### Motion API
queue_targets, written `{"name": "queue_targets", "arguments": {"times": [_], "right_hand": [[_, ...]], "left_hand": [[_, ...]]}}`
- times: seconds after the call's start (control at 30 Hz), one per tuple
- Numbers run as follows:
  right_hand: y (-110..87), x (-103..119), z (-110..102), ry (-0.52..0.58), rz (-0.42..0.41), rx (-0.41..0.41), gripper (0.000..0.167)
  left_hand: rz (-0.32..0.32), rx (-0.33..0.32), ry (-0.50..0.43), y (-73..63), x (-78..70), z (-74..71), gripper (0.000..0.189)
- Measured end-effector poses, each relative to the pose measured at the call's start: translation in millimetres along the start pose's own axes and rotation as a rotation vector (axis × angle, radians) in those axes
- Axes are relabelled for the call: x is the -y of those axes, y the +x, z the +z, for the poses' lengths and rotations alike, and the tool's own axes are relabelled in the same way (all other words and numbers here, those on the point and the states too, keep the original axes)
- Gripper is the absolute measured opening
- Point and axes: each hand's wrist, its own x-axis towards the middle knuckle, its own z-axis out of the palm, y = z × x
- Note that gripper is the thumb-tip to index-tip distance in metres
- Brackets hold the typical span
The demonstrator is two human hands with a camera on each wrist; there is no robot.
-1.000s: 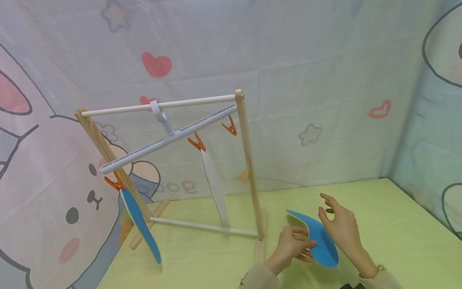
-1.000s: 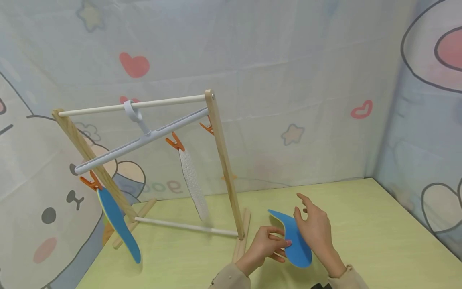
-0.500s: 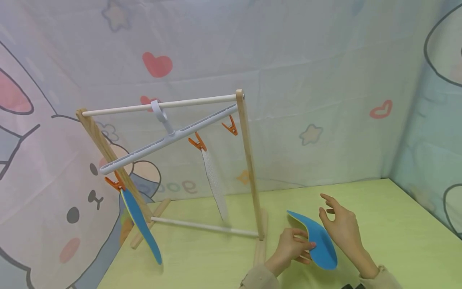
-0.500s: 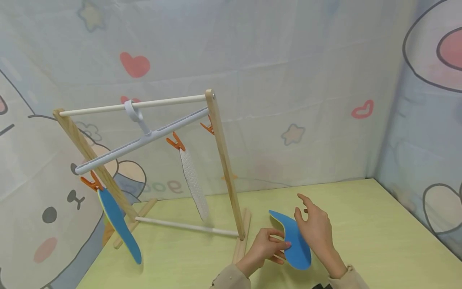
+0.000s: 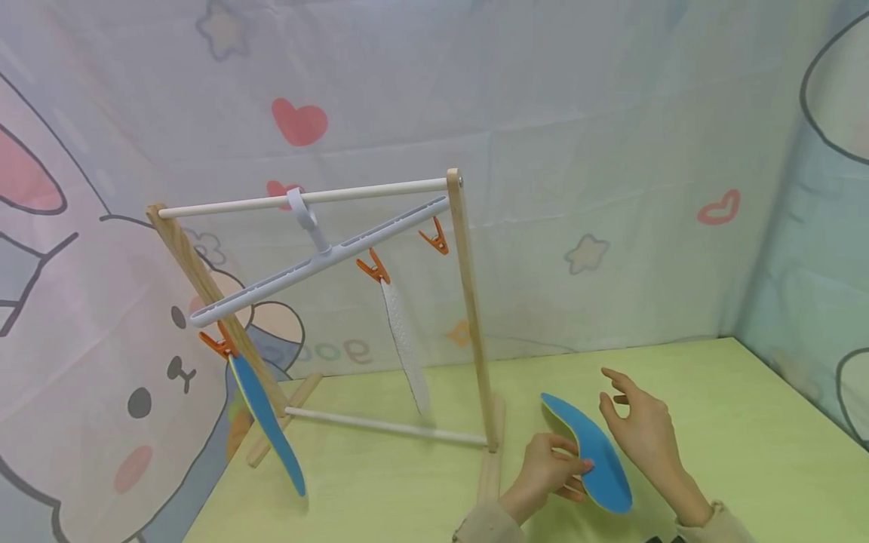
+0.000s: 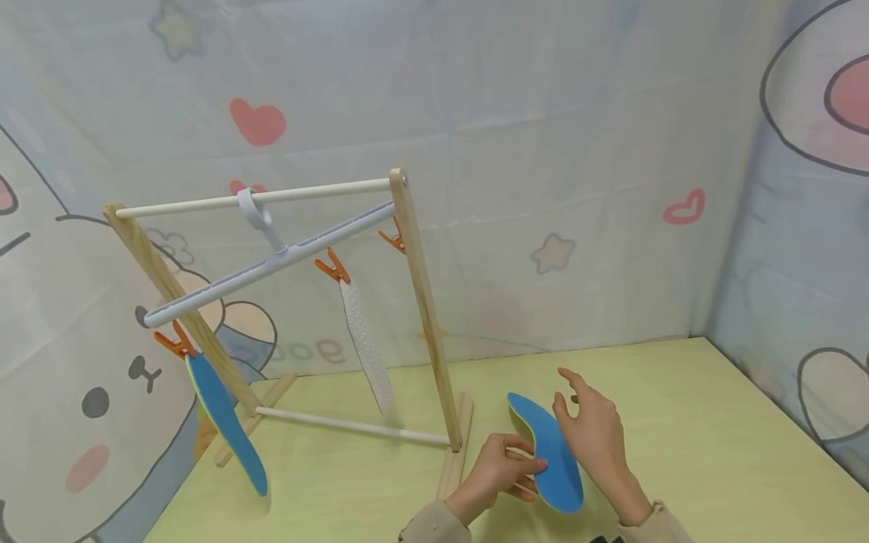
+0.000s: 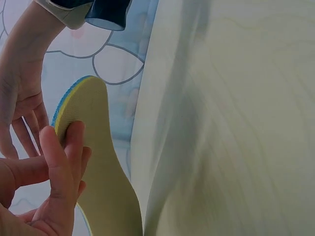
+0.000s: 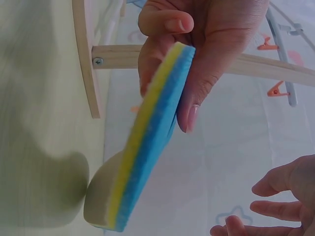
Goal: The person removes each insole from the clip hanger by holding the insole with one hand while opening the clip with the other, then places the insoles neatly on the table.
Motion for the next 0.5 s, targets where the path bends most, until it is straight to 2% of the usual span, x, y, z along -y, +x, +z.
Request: {"name": "queue_targets", "arguments": {"times": [0.23,0.5], "right_hand": [[-0.7,0.5,0.6,0.001,0.018,0.023,0.034],[-0.5,-0.2,1.5,-0.01,0.011,0.012,0.033]], "left_hand": [[-0.005,-0.017,-0.011,0.6,6.2,1.2,0.018],[-0.039,-0.055,0.031,1.3,9.5,1.7,0.02]]}}
